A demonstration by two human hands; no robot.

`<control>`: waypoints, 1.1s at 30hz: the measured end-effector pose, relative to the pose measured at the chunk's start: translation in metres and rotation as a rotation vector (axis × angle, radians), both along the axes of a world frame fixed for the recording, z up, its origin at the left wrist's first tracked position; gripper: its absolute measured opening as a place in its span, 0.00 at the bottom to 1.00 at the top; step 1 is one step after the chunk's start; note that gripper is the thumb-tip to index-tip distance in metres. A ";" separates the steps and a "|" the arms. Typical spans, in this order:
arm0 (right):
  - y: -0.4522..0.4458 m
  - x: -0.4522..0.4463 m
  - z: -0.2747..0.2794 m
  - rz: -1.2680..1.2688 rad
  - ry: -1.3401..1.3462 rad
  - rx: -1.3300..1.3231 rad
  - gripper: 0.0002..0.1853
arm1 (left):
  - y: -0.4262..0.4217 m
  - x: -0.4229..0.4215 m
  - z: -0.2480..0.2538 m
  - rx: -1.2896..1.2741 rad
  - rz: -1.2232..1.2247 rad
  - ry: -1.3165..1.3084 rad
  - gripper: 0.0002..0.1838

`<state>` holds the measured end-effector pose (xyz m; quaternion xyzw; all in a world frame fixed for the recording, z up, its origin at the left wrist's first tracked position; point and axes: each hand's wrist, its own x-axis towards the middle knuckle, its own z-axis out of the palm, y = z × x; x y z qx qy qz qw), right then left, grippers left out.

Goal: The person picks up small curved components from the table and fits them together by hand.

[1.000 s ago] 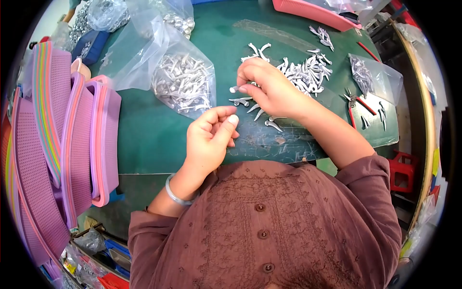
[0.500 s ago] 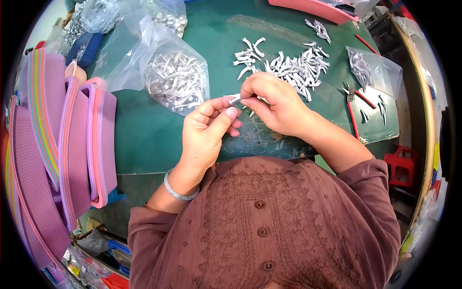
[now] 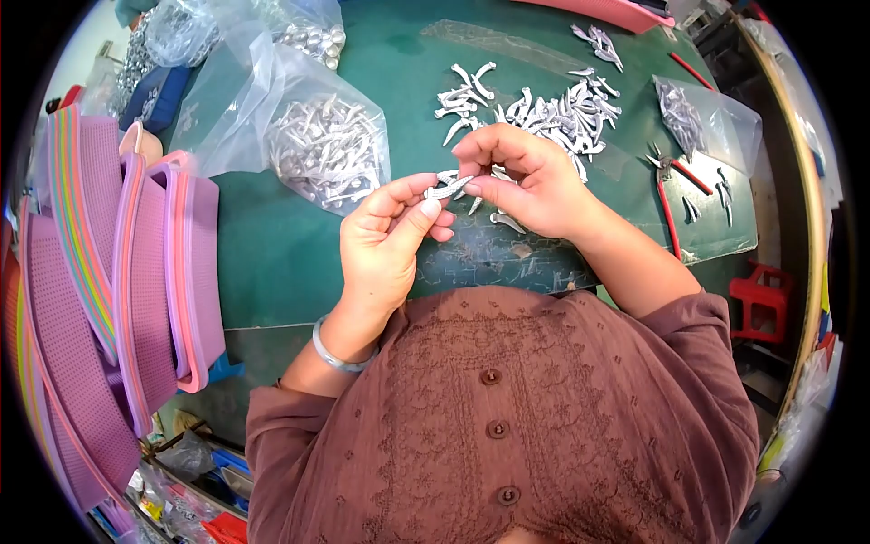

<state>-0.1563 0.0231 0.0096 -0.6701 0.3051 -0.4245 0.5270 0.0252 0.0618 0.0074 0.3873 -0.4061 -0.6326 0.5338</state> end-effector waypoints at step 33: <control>-0.012 -0.003 -0.004 -0.184 0.454 -0.476 0.08 | -0.002 0.021 -0.004 0.135 -0.076 0.314 0.09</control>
